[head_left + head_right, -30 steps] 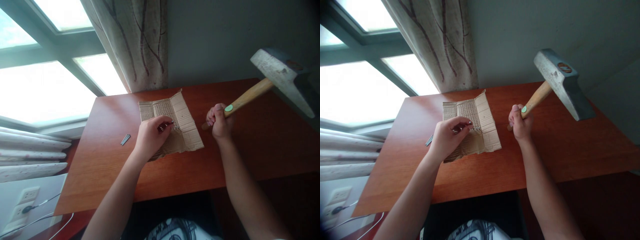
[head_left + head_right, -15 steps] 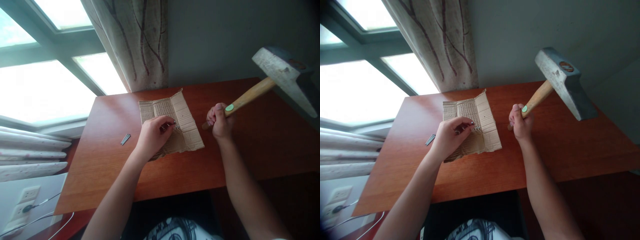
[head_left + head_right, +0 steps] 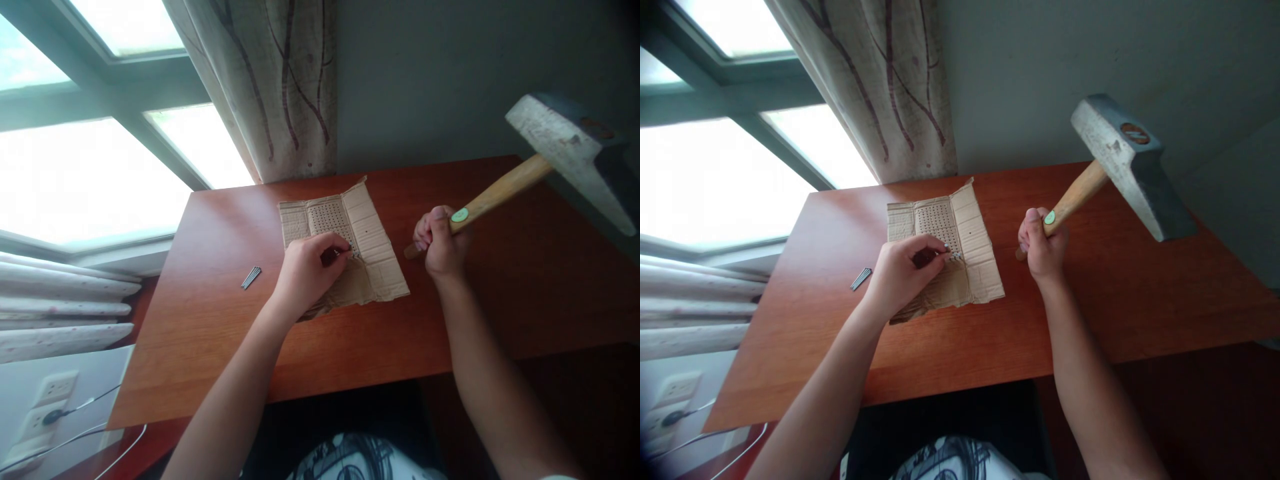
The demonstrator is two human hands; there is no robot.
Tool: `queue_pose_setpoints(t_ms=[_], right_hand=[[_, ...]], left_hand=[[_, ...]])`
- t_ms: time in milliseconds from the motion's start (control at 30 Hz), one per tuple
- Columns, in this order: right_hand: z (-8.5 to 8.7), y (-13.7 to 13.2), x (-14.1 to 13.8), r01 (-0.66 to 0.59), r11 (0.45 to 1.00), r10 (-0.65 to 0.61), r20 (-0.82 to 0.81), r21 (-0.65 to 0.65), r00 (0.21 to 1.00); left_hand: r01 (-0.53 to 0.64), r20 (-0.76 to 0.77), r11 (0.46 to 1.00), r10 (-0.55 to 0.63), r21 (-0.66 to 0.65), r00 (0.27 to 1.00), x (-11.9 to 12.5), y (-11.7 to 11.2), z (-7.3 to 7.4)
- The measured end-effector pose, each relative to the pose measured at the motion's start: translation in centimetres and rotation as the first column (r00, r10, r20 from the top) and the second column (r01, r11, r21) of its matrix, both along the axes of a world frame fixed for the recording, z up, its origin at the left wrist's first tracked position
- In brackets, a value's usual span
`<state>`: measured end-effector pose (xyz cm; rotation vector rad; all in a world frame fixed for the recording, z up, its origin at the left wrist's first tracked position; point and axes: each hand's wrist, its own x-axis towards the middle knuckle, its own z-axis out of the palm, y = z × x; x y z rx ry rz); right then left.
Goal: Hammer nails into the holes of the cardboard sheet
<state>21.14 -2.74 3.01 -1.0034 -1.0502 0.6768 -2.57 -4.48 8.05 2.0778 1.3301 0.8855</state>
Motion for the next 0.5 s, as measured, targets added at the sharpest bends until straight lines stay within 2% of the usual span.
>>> queue_pose_setpoints(t_ms=[300, 433, 500], right_hand=[[0.3, -0.2, 0.1, 0.035, 0.994, -0.023, 0.118, -0.107, 0.993], [1.2, -2.0, 0.8, 0.009, 0.974, 0.034, 0.185, -0.226, 0.982], [2.1, -3.6, 1.7, 0.027, 0.952, 0.063, 0.282, -0.305, 0.957]], left_hand=[[0.018, 0.020, 0.999, -0.017, -0.027, 1.000, 0.0, 0.2, -0.1], [0.026, 0.035, 0.999, -0.025, -0.034, 0.999, -0.1, 0.2, -0.2], [0.032, 0.036, 0.999, -0.031, -0.029, 0.999, -0.1, 0.2, -0.3]])
